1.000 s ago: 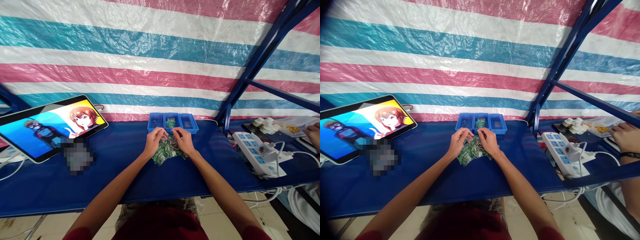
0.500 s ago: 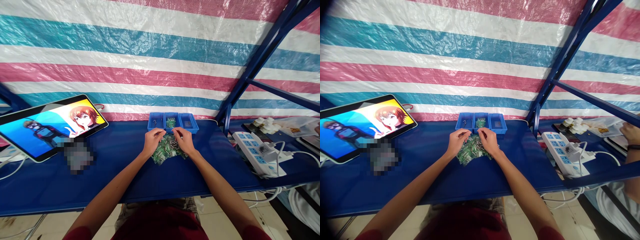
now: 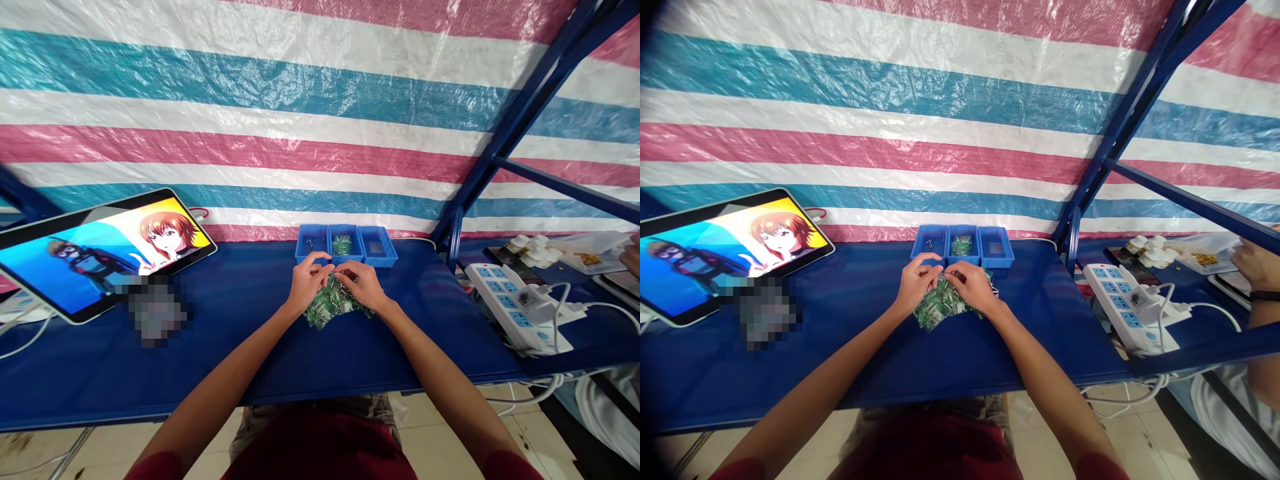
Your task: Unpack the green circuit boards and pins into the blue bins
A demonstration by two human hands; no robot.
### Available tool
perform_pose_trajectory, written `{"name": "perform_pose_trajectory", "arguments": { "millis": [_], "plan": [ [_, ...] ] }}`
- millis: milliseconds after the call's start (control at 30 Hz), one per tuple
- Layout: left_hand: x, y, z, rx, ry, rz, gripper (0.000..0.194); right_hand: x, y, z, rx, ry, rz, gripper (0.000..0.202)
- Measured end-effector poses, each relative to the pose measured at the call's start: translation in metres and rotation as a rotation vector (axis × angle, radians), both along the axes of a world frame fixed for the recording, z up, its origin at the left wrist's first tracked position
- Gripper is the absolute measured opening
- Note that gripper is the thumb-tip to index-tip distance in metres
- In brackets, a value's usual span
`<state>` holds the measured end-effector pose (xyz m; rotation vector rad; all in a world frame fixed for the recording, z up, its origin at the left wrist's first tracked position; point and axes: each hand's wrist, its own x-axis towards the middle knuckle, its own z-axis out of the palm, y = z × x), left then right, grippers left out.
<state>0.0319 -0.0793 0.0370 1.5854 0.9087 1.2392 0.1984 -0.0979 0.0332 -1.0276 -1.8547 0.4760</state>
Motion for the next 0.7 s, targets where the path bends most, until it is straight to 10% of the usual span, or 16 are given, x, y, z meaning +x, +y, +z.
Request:
{"name": "perform_pose_trajectory", "arguments": {
  "millis": [700],
  "plan": [
    [0.001,0.003,-0.002,0.156,0.087,0.044,0.023,0.001,-0.004,0.010,-0.037,-0.006,-0.151,0.041]
  ]
}}
